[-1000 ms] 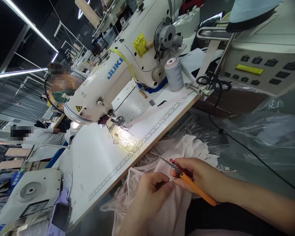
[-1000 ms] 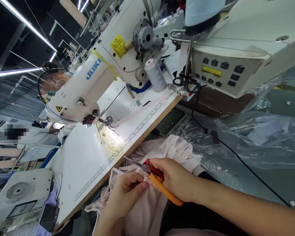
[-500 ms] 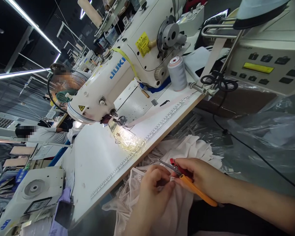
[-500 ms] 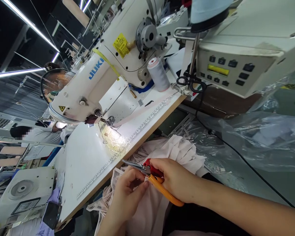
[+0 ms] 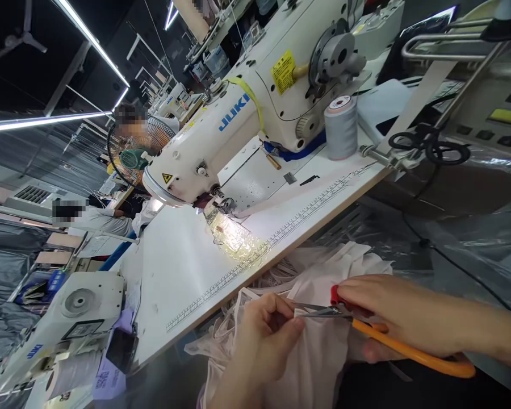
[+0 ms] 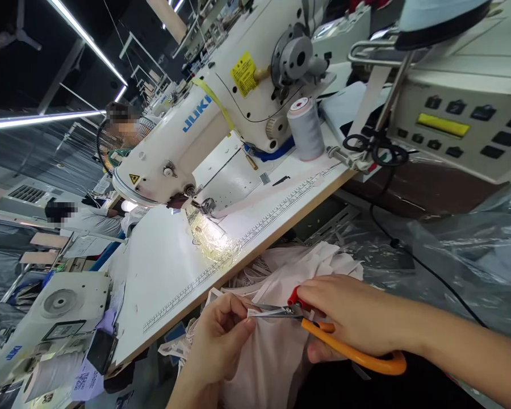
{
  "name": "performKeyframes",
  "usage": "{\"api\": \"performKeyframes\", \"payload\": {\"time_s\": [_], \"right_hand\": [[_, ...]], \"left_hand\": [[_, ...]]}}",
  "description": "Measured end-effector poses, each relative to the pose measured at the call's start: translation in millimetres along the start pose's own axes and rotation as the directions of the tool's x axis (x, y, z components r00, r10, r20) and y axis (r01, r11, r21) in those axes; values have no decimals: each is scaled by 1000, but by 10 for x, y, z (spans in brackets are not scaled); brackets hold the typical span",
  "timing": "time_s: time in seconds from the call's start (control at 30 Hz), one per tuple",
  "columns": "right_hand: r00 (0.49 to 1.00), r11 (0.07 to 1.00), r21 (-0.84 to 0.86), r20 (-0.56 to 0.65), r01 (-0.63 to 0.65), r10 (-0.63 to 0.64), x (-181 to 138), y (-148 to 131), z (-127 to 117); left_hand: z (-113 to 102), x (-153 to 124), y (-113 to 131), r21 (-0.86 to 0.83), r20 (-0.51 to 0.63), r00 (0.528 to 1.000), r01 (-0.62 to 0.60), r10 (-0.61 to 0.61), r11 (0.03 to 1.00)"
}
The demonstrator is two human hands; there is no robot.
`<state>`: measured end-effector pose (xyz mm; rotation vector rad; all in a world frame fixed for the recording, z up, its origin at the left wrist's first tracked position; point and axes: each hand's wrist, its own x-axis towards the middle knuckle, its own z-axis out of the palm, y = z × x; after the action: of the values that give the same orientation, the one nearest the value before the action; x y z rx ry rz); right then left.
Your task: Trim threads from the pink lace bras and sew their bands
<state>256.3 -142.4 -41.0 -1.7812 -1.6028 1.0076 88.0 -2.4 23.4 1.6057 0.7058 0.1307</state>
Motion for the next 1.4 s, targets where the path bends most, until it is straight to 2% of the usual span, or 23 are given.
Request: {"api": "performKeyframes", "payload": {"time_s": [0.27, 0.53, 0.73, 1.0, 1.17, 1.4], "right_hand": [[980, 980, 3, 27, -197, 196, -64, -86, 96], [980, 980, 0, 18, -199, 199, -81, -24, 179], [965, 968, 22, 88, -249, 247, -83, -51, 172], [972, 975, 34, 91, -220, 216, -88, -24, 189], [987, 987, 24, 38, -159, 158, -100, 17, 206], [989, 990, 37, 68, -137, 134, -78, -54, 166]], "left_hand": [[-8, 27, 38, -28, -22, 999, 33, -33, 999], [-9, 43, 47, -15, -28, 998, 60, -61, 998], [3, 39, 79, -25, -48, 993, 106, -107, 994], [-23, 64, 30, -32, -49, 991, 125, -126, 992], [-8, 62, 69, -44, -46, 990, 131, -132, 990], [-40, 56, 8, 21, -22, 992, 124, -123, 992]]}}
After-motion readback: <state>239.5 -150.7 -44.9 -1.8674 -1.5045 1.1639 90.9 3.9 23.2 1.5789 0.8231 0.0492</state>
